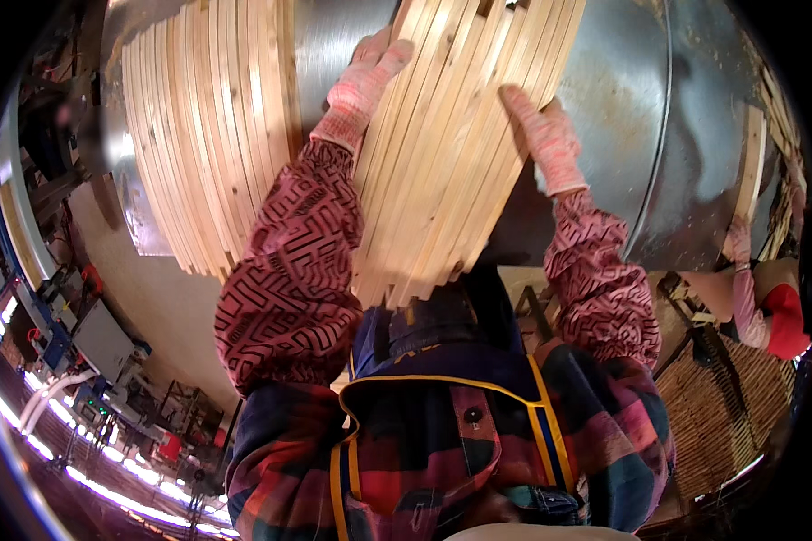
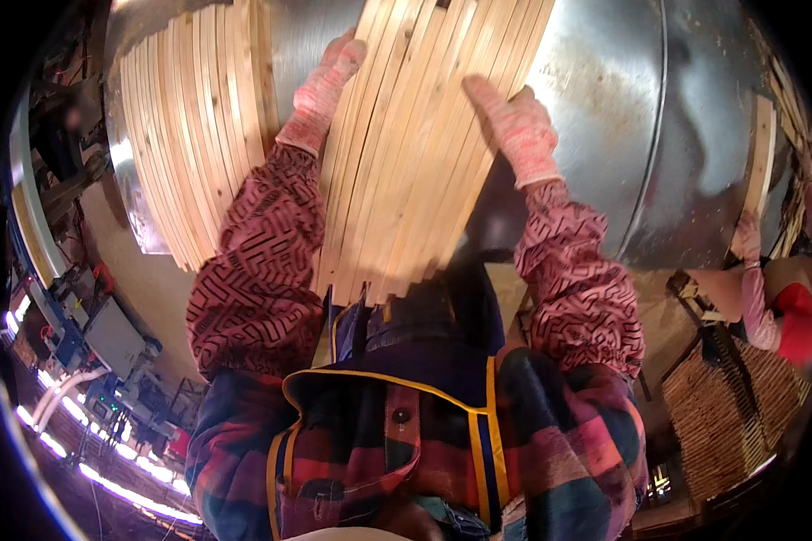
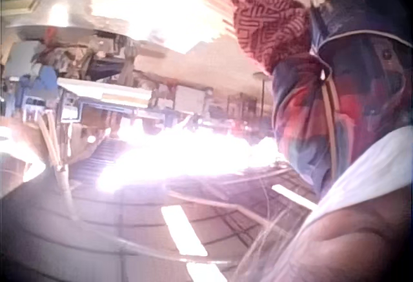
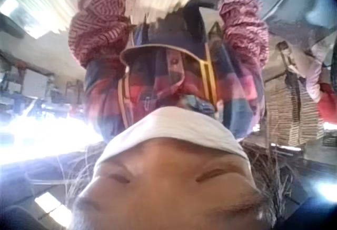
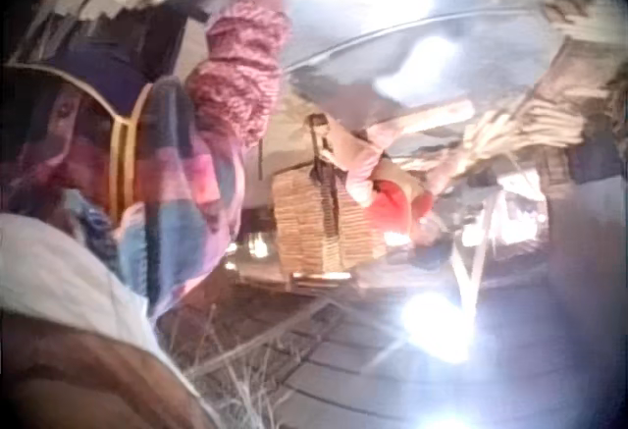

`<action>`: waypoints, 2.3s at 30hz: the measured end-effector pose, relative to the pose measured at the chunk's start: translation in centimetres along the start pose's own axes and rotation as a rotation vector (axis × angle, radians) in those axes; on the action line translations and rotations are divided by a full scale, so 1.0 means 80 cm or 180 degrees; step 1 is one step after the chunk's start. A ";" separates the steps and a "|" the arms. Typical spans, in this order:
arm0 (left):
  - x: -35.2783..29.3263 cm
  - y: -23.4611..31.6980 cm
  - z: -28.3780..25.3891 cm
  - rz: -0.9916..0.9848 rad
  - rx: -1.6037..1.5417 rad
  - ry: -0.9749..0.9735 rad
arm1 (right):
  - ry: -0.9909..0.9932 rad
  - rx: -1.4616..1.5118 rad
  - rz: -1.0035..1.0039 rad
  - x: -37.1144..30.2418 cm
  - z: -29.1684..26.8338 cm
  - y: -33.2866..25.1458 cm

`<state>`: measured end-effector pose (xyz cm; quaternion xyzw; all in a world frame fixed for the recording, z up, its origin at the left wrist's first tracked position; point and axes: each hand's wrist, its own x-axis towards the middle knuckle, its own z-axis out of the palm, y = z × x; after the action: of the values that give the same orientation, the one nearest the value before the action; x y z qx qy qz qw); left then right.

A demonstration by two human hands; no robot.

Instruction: The person picks up stacks of thin wooden planks from a metal table and places them onto a moving conveyor belt. They repeat this process, gathering planks from different piles and arranging them on the belt.

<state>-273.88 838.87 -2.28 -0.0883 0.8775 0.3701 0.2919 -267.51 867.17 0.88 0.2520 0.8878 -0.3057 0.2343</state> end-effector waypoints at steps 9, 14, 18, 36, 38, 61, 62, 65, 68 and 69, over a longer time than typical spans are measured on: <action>-0.136 0.073 -0.112 0.2092 -0.3258 -0.0292 | 0.1269 0.1514 -0.1488 -0.080 -0.057 -0.086; -0.171 0.131 -0.235 0.2956 -0.2662 0.0676 | 0.1712 0.2990 -0.3678 -0.133 -0.175 -0.177; -0.159 0.149 -0.291 0.3309 -0.2010 0.1070 | 0.2267 0.1257 -0.3515 -0.150 -0.221 -0.212; -0.239 -0.046 -0.003 0.0073 -0.4021 -0.0375 | -0.2787 0.5274 -0.1409 -0.135 0.021 0.039; -0.211 -0.089 0.034 -0.0416 -0.3991 -0.0274 | -0.1871 0.4465 -0.0410 -0.133 0.039 0.030; -0.236 -0.232 -0.242 0.0118 -0.3795 0.0004 | -0.1689 0.3893 -0.1634 -0.233 0.178 -0.205; -0.232 -0.256 -0.276 0.0045 -0.3756 -0.0046 | -0.1526 0.3485 -0.1711 -0.237 0.207 -0.229; -0.161 -0.392 -0.325 -0.0180 -0.1622 0.0779 | -0.0646 0.0848 -0.1896 -0.225 0.288 -0.278; -0.130 -0.419 -0.343 -0.0664 0.0092 0.1003 | -0.0625 -0.0806 -0.0856 -0.219 0.338 -0.330; -0.114 -0.448 -0.341 -0.0603 -0.0249 0.0841 | -0.0509 -0.0955 -0.0887 -0.221 0.347 -0.343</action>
<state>-265.32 793.74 -3.28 -0.2298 0.8809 0.3600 0.2039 -262.98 824.62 3.06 0.0640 0.9282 -0.2186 0.2943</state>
